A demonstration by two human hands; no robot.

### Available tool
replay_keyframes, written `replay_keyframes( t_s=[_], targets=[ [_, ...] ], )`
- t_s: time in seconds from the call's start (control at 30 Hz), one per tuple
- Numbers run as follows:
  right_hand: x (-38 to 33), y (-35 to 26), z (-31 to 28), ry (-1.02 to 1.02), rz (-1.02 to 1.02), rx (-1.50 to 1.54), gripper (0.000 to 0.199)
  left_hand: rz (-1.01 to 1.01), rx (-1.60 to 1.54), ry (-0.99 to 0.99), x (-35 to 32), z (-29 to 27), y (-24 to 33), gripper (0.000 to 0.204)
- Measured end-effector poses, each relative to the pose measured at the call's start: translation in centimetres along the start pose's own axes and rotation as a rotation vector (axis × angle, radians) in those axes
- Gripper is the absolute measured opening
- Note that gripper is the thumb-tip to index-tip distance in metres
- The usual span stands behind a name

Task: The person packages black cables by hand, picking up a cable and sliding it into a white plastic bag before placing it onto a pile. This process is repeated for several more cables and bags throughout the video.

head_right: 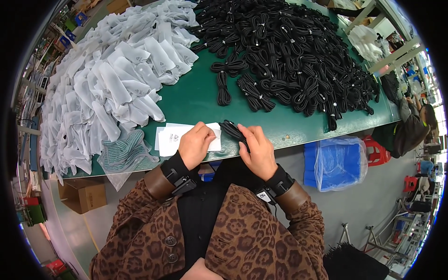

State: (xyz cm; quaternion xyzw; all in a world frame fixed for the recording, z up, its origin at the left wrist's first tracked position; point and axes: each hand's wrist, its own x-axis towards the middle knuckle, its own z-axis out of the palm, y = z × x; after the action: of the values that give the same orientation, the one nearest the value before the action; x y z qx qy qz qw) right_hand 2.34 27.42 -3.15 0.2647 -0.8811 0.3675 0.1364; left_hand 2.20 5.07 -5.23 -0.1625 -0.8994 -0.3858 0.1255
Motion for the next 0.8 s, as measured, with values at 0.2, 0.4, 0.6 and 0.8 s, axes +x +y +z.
replay_keyframes(
  t_s=[0.2, 0.4, 0.6, 0.8],
  targets=[
    [0.5, 0.3, -0.1, 0.023, -0.096, -0.069, 0.050, -0.182, -0.204, -0.039, 0.5, -0.7, -0.4, 0.008],
    [0.5, 0.1, -0.6, -0.025, -0.233, -0.172, 0.049, -0.331, -0.412, -0.051, 0.4, -0.8, -0.5, 0.009],
    [0.8, -0.1, -1.1, -0.135, -0.278, -0.145, 0.049, -0.137, -0.301, -0.010, 0.3, -1.4, 0.3, 0.009],
    [1.8, -0.3, -1.4, -0.229, -0.335, -0.148, 0.043, 0.320, -0.069, -0.015, 0.8, -1.9, 1.0, 0.012]
  ],
)
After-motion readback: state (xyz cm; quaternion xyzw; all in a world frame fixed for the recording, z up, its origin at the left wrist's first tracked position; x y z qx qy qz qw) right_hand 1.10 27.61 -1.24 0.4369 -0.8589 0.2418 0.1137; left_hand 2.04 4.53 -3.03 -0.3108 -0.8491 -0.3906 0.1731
